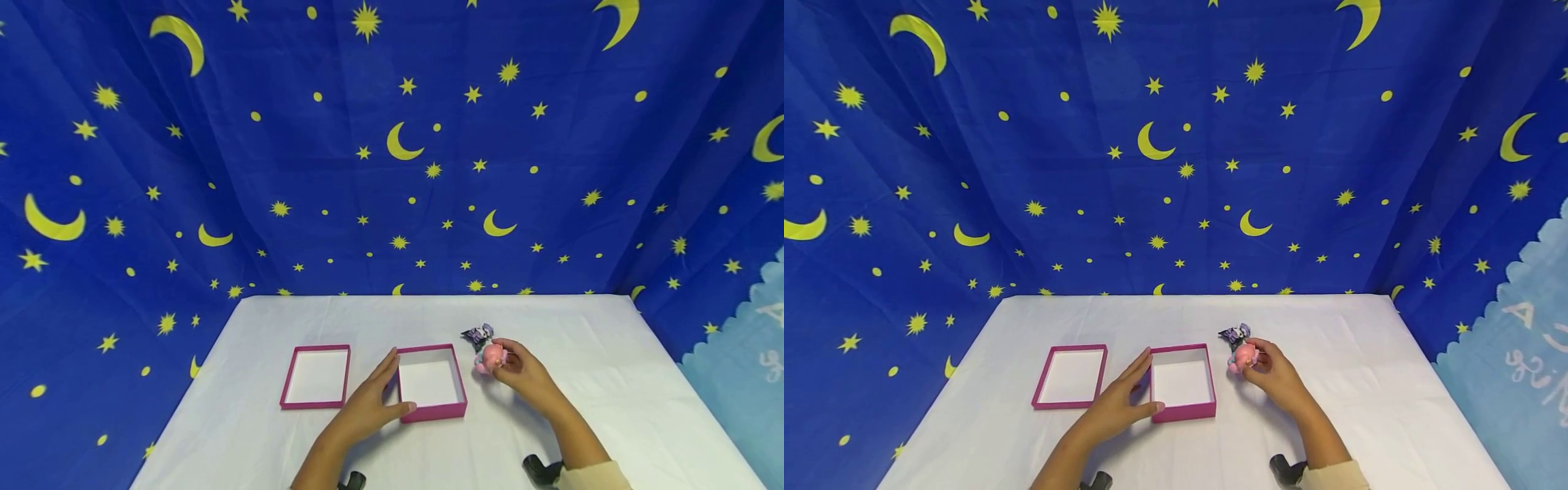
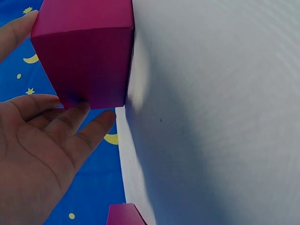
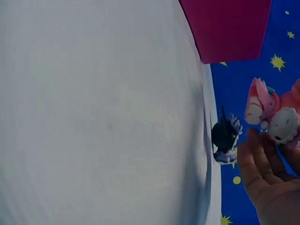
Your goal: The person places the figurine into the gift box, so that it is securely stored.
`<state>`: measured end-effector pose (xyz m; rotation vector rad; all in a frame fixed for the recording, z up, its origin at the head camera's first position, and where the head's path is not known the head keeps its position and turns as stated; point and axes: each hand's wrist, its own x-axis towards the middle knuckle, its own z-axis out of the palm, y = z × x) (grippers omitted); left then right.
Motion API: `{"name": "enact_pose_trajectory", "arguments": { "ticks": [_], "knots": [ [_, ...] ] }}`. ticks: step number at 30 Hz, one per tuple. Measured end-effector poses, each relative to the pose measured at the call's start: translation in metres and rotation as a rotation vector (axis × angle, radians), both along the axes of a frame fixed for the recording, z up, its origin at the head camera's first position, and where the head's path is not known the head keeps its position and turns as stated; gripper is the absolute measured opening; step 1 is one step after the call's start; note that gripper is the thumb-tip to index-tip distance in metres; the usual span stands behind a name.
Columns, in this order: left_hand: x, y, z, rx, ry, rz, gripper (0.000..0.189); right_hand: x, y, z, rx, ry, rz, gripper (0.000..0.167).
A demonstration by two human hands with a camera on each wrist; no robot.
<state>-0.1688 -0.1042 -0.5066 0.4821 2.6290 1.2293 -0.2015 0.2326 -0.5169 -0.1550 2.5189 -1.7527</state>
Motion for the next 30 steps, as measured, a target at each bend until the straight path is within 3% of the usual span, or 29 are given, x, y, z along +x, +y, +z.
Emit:
{"name": "enact_pose_trajectory", "arguments": {
  "ticks": [5,14,24,30],
  "knots": [
    [-0.001,0.0,0.0,0.001,-0.007,-0.004,0.094,0.004,-0.001,0.0,-0.068,0.029,0.007,0.061],
    [-0.003,0.002,-0.001,-0.001,0.003,-0.019,0.093,0.007,-0.008,0.001,-0.065,0.11,0.021,0.061],
    [-0.003,0.004,-0.001,-0.001,0.008,-0.032,0.093,0.012,-0.02,0.001,-0.109,0.123,0.069,0.062],
    [-0.002,0.005,-0.002,-0.001,0.001,-0.027,0.093,0.015,-0.025,0.003,-0.119,0.086,0.071,0.061]
  ]
}}
